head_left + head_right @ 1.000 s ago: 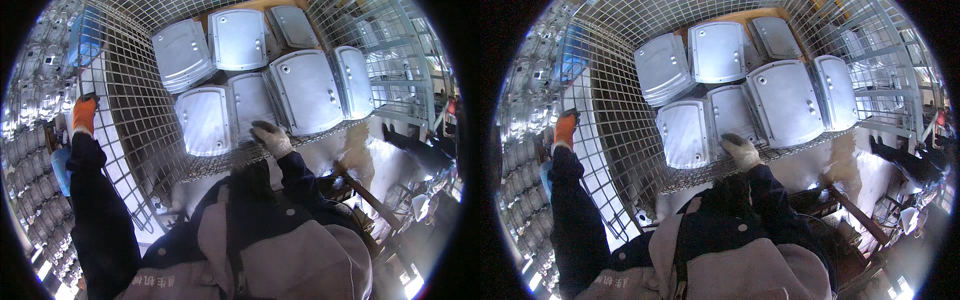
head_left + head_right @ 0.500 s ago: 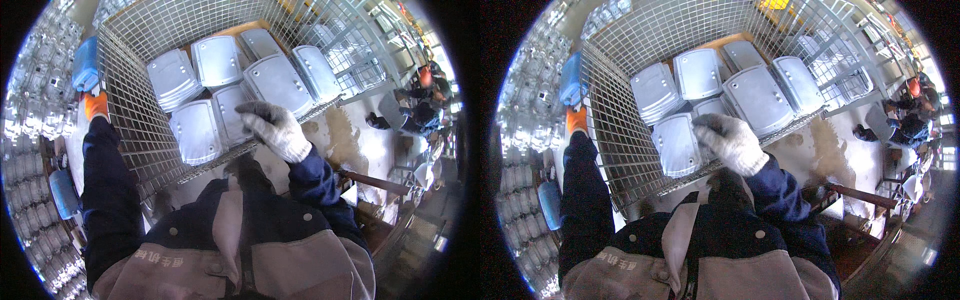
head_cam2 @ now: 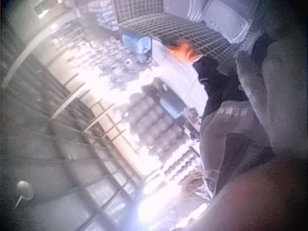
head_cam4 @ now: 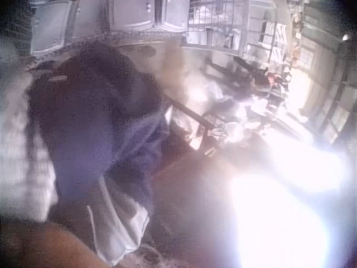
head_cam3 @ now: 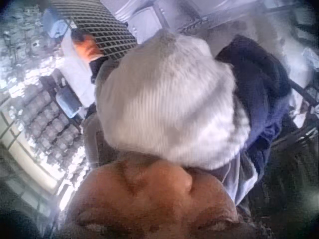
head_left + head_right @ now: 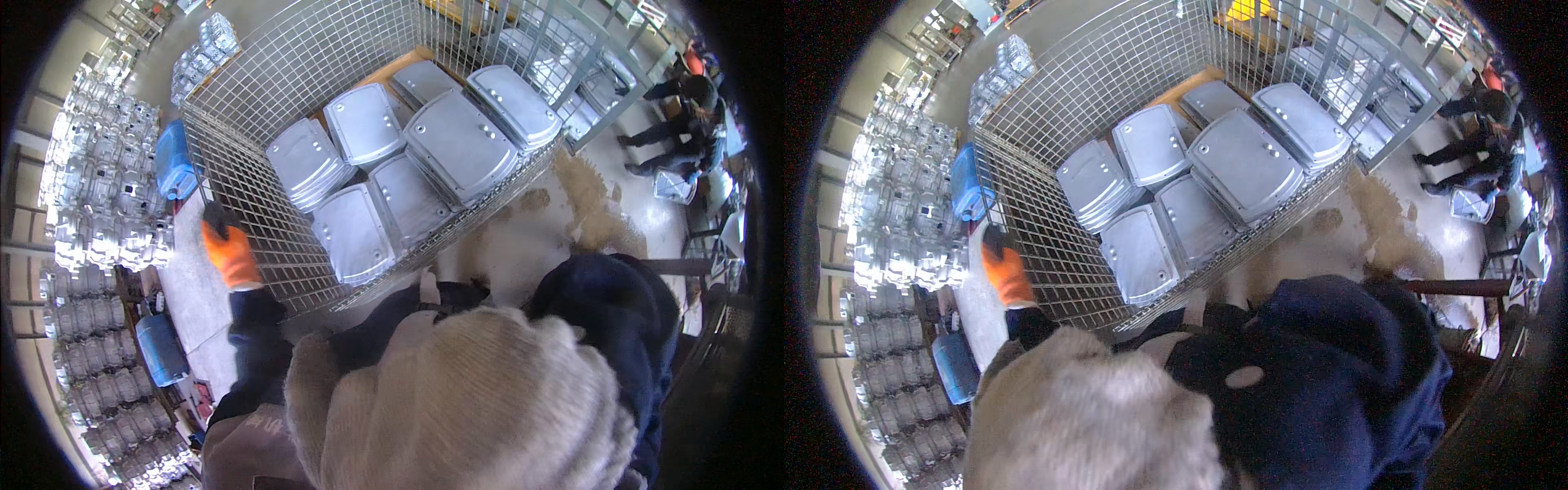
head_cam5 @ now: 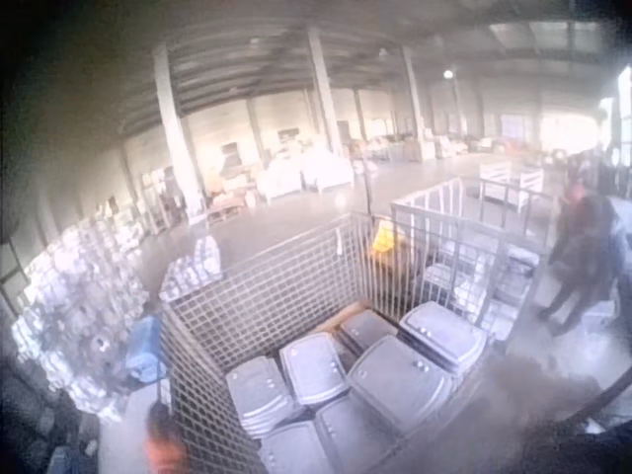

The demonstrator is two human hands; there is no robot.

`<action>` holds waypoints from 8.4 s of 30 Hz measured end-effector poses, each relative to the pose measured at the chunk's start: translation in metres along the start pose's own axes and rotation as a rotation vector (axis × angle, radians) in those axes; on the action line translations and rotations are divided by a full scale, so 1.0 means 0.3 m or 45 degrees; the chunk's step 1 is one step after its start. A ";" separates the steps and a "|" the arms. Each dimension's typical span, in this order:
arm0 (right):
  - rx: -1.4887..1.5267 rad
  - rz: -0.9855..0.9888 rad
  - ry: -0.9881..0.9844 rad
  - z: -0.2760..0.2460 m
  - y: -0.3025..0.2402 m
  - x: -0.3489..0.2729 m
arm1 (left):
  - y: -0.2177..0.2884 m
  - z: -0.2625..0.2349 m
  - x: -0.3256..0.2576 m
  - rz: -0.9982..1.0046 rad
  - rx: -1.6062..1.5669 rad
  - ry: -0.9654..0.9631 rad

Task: The person wipes the surface of metal panels with a cloth, then places them into a wire mesh bin. The person repeats this process for multiple panels, handling them one at a time and stacking them in the bin.

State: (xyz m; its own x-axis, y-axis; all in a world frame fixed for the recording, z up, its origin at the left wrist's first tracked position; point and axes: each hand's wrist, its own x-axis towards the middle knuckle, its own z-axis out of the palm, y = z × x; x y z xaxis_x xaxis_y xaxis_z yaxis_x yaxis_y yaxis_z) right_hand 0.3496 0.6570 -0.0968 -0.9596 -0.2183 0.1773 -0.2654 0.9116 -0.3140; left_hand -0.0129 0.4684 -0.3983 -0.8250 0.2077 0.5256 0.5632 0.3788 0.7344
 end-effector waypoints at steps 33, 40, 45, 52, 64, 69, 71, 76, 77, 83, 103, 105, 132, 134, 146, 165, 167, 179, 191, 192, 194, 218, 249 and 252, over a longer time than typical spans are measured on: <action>1.167 1.621 1.524 0.364 0.167 -1.435 | 1.145 1.293 -0.877 0.164 -0.587 -1.748; 0.821 1.449 2.325 0.490 0.429 -1.444 | 1.353 1.483 -0.827 -0.230 -0.841 -2.209; 0.744 1.613 2.058 0.484 0.584 -1.469 | 1.496 1.689 -0.770 0.566 -0.745 -2.112; 0.716 1.976 1.893 0.503 0.781 -1.442 | 1.507 1.897 -0.915 0.081 -1.179 -2.192; 0.772 2.361 1.605 0.582 0.869 -1.709 | 1.523 1.952 -1.270 0.248 -0.681 -2.453; 0.667 2.318 1.692 0.468 0.923 -1.902 | 1.746 2.026 -1.374 0.244 -0.768 -2.457; 0.722 2.292 1.633 0.405 0.915 -1.986 | 1.819 2.036 -1.415 0.326 -0.777 -2.478; 0.639 2.202 1.644 0.354 0.893 -2.182 | 2.053 2.186 -1.506 0.345 -0.974 -2.416; 0.604 2.237 1.647 0.358 0.887 -2.218 | 2.127 2.273 -1.473 0.546 -1.096 -2.380; 0.901 2.247 1.934 0.398 0.950 -2.393 | 2.381 2.540 -1.377 0.652 -1.067 -2.044; 1.208 2.042 2.350 -0.151 1.741 -3.335 | 3.110 3.327 -1.850 -0.128 -0.291 -3.109; 1.196 2.150 2.452 -0.157 1.757 -3.447 | 3.244 3.329 -1.895 -0.032 -0.319 -3.288; 1.303 0.983 2.473 -0.778 2.380 -5.222 | 4.460 3.693 -3.411 0.601 -1.419 -3.076; 1.379 1.025 2.457 -0.822 2.503 -5.312 | 4.511 3.771 -3.450 0.979 -1.484 -2.531; 2.363 0.842 1.925 -1.091 3.004 -5.608 | 4.849 4.121 -3.454 0.640 -1.039 -2.360; 1.329 -0.527 -0.080 -1.919 3.365 -5.698 | 4.959 4.422 -3.456 -0.190 -0.778 -1.877; 1.324 -0.722 -0.138 -1.934 3.428 -5.618 | 4.940 4.426 -3.414 -0.248 -0.785 -1.785; 1.212 -0.440 0.666 -1.895 3.514 -5.203 | 4.721 4.493 -2.951 -0.384 -0.866 -1.445; 1.530 -0.245 0.160 -1.847 3.989 -5.044 | 4.396 4.673 -2.686 -0.494 -0.687 -1.092; 1.628 -0.264 0.089 -1.834 4.040 -5.047 | 4.381 4.690 -2.676 -0.542 -0.666 -1.064; 1.477 -0.132 -0.138 -1.837 4.198 -5.030 | 4.361 4.720 -2.652 -0.645 -0.689 -1.015; 0.999 0.577 0.004 -1.803 5.278 -4.007 | 4.265 5.068 -1.857 -0.346 -0.480 -0.284; 0.065 0.463 -1.580 0.417 6.108 -3.572 | 4.047 5.427 -1.640 -1.086 0.966 -1.045; 0.116 0.436 -1.618 0.524 6.103 -3.628 | 4.034 5.414 -1.630 -1.154 0.860 -1.185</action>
State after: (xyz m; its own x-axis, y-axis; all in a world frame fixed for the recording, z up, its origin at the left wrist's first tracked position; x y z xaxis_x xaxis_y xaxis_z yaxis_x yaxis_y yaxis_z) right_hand 0.8934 2.5090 -1.0113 -0.3839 -0.2013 -0.9012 0.0496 0.9700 -0.2378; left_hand 0.9964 2.2902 -0.4642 -0.7564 0.0694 -0.6504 -0.0658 0.9812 0.1812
